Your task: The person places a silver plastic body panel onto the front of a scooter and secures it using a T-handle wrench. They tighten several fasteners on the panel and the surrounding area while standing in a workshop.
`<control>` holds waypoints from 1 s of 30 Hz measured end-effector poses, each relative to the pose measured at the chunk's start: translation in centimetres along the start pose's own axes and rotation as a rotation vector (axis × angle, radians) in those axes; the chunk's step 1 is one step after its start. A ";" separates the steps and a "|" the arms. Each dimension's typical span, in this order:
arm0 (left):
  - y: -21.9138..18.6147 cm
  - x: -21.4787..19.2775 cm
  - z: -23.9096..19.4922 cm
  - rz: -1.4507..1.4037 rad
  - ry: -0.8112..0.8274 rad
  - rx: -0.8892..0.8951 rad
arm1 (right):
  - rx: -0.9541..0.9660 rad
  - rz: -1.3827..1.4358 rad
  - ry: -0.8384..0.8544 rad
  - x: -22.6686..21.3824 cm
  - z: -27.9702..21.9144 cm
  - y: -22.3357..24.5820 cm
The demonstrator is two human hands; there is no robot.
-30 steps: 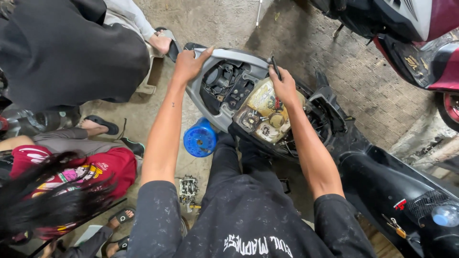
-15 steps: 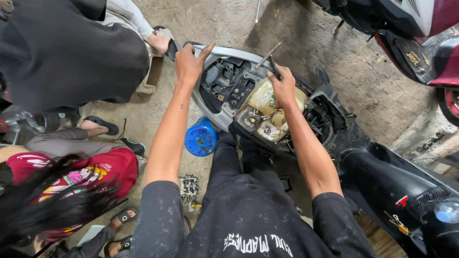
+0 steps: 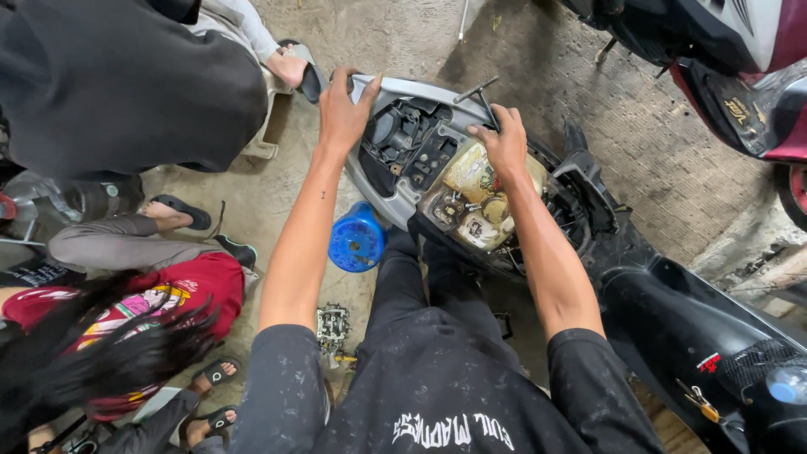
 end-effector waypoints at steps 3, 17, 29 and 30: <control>-0.7 -1.3 -1.3 0.124 0.006 -0.026 | 0.024 0.030 0.027 -0.2 -0.2 0.5; 9.7 4.8 -24.1 -0.151 0.059 -0.530 | -0.091 0.006 -0.041 0.8 0.7 -2.9; 11.8 7.1 -24.6 -0.246 0.069 -0.635 | -0.159 0.096 -0.045 0.4 0.7 -2.0; 12.1 7.2 -24.8 -0.250 0.064 -0.646 | -0.170 0.088 -0.047 0.4 0.7 -2.1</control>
Point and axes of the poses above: each hand's wrist, its own z-axis towards the middle knuckle, its own x-axis out of the palm, y = z × x, the point moved 9 cm from there along z, towards the middle knuckle, and after that the axes turned 9 degrees about -y, right-handed, at the moved point
